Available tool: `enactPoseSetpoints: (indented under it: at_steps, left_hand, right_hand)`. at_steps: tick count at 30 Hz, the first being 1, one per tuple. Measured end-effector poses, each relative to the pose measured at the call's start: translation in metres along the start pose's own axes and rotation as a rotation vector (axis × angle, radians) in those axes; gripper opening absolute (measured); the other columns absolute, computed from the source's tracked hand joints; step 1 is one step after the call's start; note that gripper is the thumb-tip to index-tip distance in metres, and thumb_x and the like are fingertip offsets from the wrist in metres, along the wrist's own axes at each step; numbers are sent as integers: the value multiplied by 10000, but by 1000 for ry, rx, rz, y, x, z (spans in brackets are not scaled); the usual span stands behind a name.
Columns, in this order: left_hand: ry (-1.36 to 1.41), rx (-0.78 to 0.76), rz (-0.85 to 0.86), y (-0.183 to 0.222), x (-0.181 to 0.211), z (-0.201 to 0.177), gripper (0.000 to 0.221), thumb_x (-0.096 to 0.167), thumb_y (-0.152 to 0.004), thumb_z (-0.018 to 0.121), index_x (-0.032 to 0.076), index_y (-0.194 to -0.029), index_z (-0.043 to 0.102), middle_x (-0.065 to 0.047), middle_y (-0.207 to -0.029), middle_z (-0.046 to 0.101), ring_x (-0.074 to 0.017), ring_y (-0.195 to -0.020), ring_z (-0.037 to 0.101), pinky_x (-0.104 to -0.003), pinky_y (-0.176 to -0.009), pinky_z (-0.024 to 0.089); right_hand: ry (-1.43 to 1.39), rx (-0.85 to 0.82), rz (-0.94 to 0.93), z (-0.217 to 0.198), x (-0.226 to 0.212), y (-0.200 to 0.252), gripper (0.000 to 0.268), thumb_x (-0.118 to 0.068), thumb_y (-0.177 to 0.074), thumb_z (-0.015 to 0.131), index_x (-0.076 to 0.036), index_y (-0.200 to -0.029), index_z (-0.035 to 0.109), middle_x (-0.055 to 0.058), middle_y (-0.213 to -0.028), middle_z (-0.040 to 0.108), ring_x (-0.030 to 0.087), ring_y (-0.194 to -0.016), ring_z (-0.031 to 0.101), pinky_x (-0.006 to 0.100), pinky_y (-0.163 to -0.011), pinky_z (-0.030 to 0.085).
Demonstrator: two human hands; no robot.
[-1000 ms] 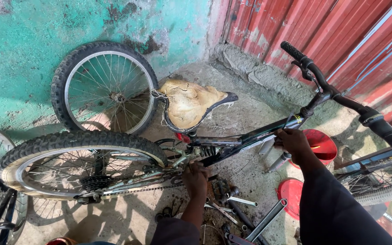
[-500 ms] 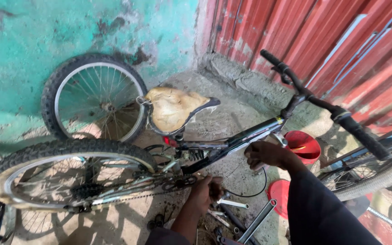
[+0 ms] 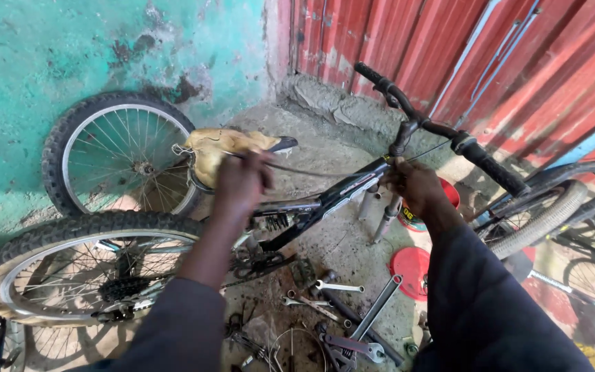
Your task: A person is performing maintenance on a bicycle, specifically threading a cable through the frame and adjusting the chain and derailleur.
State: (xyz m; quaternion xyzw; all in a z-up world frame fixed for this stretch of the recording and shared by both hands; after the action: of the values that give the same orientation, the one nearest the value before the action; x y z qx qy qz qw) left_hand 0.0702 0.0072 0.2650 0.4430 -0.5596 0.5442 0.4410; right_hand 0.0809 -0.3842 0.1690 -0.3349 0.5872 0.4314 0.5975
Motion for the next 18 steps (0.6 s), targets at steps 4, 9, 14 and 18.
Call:
enactPoseSetpoints:
  at_steps: [4,9,14,18]
  left_hand:
    - [272,-102,-181,-7,11,-41,364,282,-1049,500,27,-1043,760,-81,-688,693,-213,-575,736,-354,-529,625]
    - [148,33,-74,-17,21,-108,412,296,-1128,448,61,-1014,766,-97,-686,661,-211,-541,711,-315,-475,611]
    - [395,207,-103,-15,-3,-166,414,346,-1153,436,86,-1016,728,-53,-669,643,-205,-534,687,-299,-503,578]
    - [521,192,39,-9,-4,-189,447,377,-1190,410,57,-1112,712,-90,-766,699,-241,-666,756,-304,-631,628]
  right_hand:
    - [-164,-53,-10,2,-20,10,186,-200,-1058,580,-50,-1107,679,74,-931,681,192,-832,743,261,-693,645]
    - [-376,-40,-128,-1,-38,14,150,-189,-1053,547,-81,-1113,632,42,-918,652,169,-765,731,212,-656,607]
    - [-210,-116,-227,8,-31,7,195,-13,-962,667,-39,-1143,599,96,-859,676,207,-694,741,218,-573,614]
    - [432,-365,-262,53,-56,58,228,54,-887,713,54,-1113,746,199,-777,708,234,-617,685,258,-500,495]
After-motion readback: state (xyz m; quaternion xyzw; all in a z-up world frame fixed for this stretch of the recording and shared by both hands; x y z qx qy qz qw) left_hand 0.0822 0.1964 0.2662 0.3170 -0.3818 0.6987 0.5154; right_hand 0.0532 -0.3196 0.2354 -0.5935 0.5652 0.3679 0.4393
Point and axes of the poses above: each hand's wrist, its own y-axis away from the middle knuckle, its own z-axis out of the palm, x = y × z, the point moved 5 cm from there along -y, towards the middle knuckle
